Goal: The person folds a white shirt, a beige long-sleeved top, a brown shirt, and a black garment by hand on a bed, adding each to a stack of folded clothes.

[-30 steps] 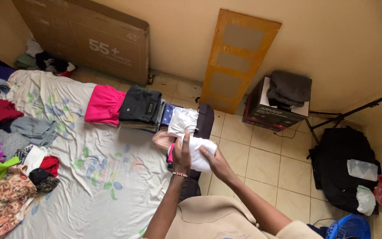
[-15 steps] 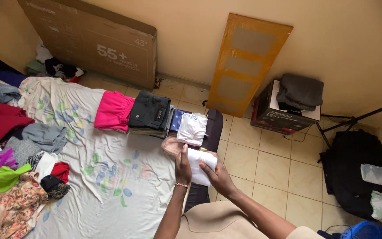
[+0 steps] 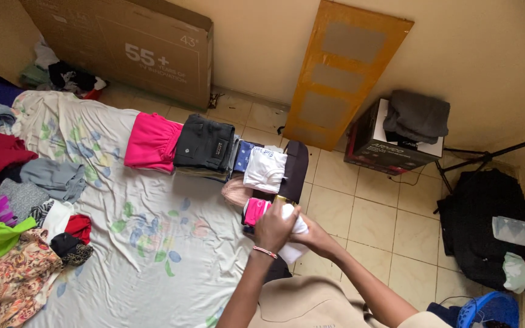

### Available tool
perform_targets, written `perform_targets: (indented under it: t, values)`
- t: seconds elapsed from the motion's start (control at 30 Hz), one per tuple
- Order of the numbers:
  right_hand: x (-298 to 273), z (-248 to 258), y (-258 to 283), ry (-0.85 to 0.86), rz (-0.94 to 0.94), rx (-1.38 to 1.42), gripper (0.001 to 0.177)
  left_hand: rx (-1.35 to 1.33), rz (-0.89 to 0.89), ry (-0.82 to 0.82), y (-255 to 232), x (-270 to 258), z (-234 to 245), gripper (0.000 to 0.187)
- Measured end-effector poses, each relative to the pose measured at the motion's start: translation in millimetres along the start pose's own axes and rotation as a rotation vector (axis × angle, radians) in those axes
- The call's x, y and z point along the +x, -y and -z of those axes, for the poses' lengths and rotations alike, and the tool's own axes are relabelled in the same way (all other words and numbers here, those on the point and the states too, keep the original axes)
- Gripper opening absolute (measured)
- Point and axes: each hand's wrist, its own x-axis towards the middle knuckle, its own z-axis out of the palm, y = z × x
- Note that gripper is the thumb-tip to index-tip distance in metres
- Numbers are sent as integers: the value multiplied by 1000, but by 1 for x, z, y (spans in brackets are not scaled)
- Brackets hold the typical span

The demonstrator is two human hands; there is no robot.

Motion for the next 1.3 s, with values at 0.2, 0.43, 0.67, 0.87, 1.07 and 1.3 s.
perform_targets:
  t: [0.2,0.43,0.67,0.87,1.07,1.3]
  values:
    - [-24,55,-75,-227,-102,214,50,-418,-37,47,41,-7,-42,58]
    - [-54,88,-56,-643,-142,404,48,-114,21,219,158,-16,-130,52]
    - [-21,50,-79,-469,-216,156,47,-899,318,571,137,-4,-164,56]
    - [24,2,-130,-204,-283,-10,52,-1356,344,433,199,-10,-171,56]
    - [70,-28,-170,-166,-373,-85,62,-1048,281,306,265,7,-162,52]
    - [138,-23,-220,-201,-446,60,57,-473,226,161,294,80,-156,62]
